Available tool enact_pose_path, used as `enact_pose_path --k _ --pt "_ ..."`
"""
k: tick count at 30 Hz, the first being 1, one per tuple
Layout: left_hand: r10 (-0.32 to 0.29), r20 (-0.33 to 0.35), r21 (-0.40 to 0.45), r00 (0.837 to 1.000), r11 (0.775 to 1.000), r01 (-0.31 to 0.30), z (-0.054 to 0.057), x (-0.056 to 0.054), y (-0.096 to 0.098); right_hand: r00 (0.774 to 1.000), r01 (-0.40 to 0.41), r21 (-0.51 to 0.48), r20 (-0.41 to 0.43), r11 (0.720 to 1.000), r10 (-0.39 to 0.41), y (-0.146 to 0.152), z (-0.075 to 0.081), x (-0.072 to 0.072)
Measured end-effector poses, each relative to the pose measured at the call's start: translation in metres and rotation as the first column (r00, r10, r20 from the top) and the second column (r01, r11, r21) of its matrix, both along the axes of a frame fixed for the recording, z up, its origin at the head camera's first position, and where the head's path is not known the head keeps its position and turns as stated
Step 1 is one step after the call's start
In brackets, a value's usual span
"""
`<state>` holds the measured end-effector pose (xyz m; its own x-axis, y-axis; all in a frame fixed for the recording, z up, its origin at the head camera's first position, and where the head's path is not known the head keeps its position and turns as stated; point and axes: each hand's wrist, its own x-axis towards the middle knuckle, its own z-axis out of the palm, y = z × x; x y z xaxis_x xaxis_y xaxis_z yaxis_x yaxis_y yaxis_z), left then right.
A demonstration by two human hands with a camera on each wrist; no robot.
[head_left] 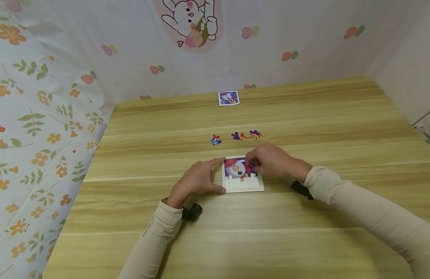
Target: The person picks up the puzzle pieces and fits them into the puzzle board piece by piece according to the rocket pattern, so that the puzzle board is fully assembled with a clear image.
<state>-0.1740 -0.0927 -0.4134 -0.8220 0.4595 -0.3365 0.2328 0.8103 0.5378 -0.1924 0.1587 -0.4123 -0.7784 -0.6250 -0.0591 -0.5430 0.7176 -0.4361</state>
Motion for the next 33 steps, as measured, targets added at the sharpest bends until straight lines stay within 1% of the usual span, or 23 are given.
enact_pose_path --k 3,6,10,15,18,23,29,33 --pt "-0.002 0.002 0.002 1.0 1.0 0.002 0.0005 0.0002 0.0002 0.997 -0.028 0.031 -0.072 0.999 0.031 -0.0019 0.0007 0.0042" --pt "0.0 0.01 0.007 1.0 1.0 0.0 0.0003 0.0 -0.0002 0.985 -0.066 0.082 -0.156 0.994 0.078 -0.0041 0.0002 0.0071" --pt "-0.001 0.009 0.013 1.0 1.0 0.001 -0.0004 0.0003 -0.0002 0.968 -0.096 0.136 -0.217 0.986 0.125 -0.0051 -0.0008 0.0099" --pt "-0.007 -0.005 0.012 1.0 1.0 0.007 -0.0004 0.0005 -0.0006 0.972 -0.105 0.132 -0.197 0.986 0.129 -0.0038 0.0009 0.0097" --pt "-0.002 -0.002 0.013 1.0 1.0 0.002 -0.0002 0.0009 -0.0012 0.974 -0.1 0.128 -0.192 0.987 0.124 -0.0033 0.0008 0.0091" --pt "-0.006 0.005 0.013 1.0 1.0 0.006 -0.0001 0.0005 0.001 0.971 -0.08 0.111 -0.216 0.991 0.103 -0.0005 -0.0009 0.0097" --pt "-0.021 -0.009 0.012 1.0 1.0 0.021 0.0018 0.0 0.0044 0.97 -0.059 0.098 -0.23 0.993 0.08 -0.0003 -0.0015 0.0102" --pt "-0.015 -0.01 0.007 1.0 1.0 0.015 0.0027 0.0005 0.0043 0.969 -0.065 0.089 -0.234 0.994 0.084 -0.0005 -0.0016 0.0105"
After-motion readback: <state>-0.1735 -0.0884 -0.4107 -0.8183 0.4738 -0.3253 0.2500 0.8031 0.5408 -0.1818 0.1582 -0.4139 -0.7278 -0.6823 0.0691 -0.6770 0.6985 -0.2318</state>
